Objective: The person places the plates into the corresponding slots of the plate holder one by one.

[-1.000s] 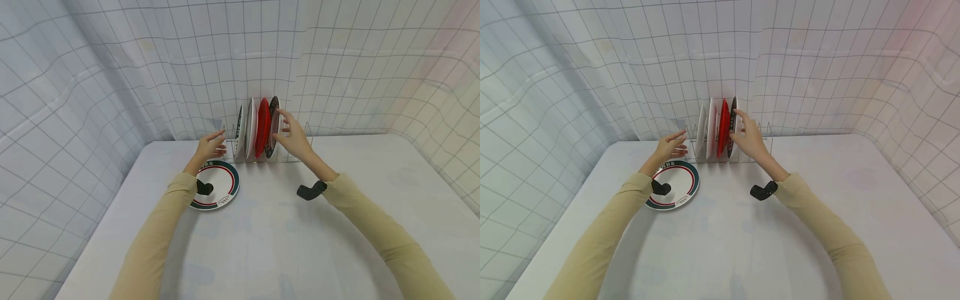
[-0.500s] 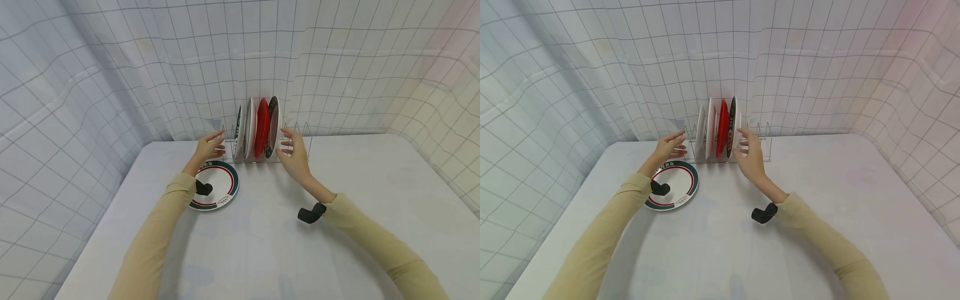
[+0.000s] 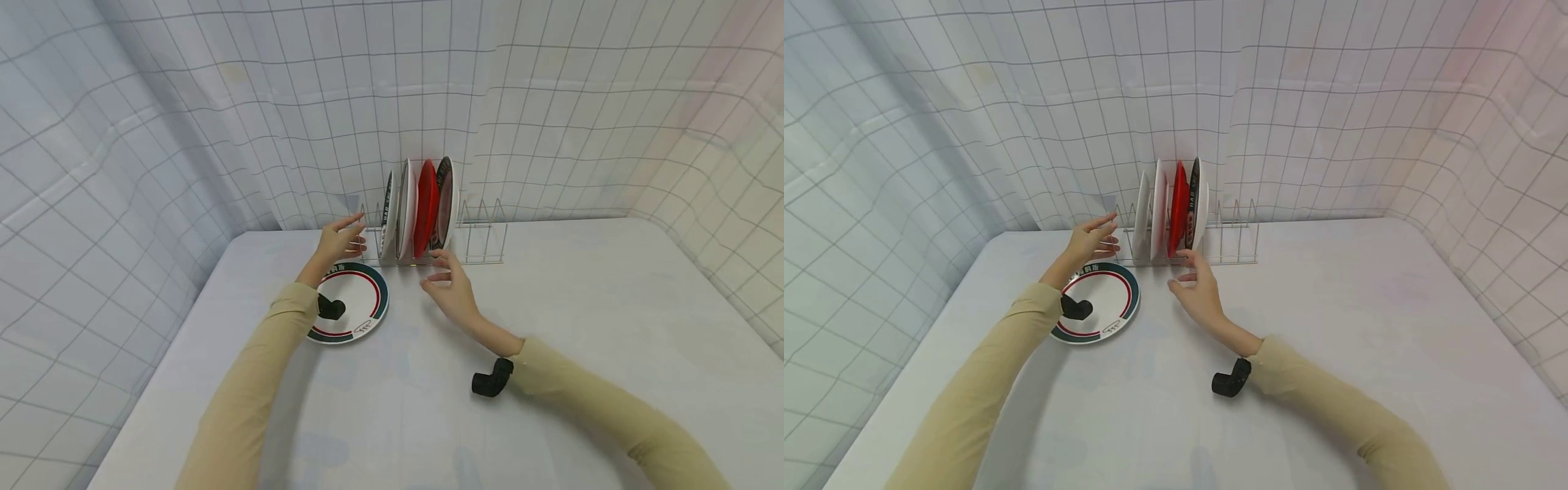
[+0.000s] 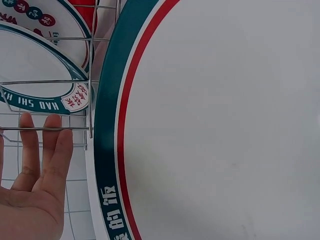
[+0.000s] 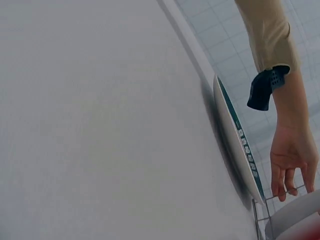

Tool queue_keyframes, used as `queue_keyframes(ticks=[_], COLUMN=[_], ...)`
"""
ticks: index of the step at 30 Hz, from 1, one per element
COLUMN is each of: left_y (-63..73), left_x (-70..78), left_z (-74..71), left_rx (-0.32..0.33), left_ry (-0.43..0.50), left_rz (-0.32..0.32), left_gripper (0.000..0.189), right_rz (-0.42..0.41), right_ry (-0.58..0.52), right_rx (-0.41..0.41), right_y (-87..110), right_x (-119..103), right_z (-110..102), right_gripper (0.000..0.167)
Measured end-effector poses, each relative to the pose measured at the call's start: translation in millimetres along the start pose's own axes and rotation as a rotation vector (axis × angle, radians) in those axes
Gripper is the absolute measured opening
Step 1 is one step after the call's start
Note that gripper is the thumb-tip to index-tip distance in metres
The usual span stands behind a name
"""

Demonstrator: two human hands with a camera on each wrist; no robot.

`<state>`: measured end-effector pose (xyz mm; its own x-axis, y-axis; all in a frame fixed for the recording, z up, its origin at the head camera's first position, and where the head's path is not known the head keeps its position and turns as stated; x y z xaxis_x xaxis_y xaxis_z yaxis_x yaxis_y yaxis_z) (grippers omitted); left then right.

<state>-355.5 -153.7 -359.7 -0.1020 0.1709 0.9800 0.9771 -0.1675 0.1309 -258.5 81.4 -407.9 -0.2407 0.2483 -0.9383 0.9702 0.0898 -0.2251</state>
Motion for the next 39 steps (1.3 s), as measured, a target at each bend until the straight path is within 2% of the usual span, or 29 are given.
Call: queue_keyframes(ticks=[4,17,26,34,39], left_y=[-0.4,-2.7,-14.4,-0.2,-3.8], left_x=[-0.5,-3.5,-18.9,-2.1,-5.7], left_z=[-0.9,-0.1,-2.4,0.3,-0.1], left_rx=[0.006,0.016,0.034,0.025,0.031], left_ry=[0.001,-0.012,-0.051,-0.021,-0.025], left_rz=[-0.005,0.014,0.056,0.025,0.029], left_gripper=[0.045,0.045,0.045,0.044,0.043], right_rz=[0.106,0.301,0.334,0.365,0.350], right_ry=[-0.051,-0.120,-0.122,-0.098,-0.046], right_rx=[-0.041,-0.150,-0.191,-0.266,-0.294], right_y=[-0.1,-6.4,-10.3,-11.4,-13.0], right_x=[-1.6,-2.7,3.1,3.1,3.1], right_z=[14.4,49.2,60.3,70.0,73.7], right_gripper=[0.056,0.062,0.064,0.068,0.068])
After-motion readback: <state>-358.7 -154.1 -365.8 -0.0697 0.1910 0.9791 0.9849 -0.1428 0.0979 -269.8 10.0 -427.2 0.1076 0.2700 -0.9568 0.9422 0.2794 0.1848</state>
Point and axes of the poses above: each hand's wrist, its own y-axis away from the middle knuckle, its own z-axis out of the palm, x = y × z, the point moved 2 cm from there along -y, towards the middle knuckle, and after that the axes turned 2 degrees about -x, right-handed, at the moved point
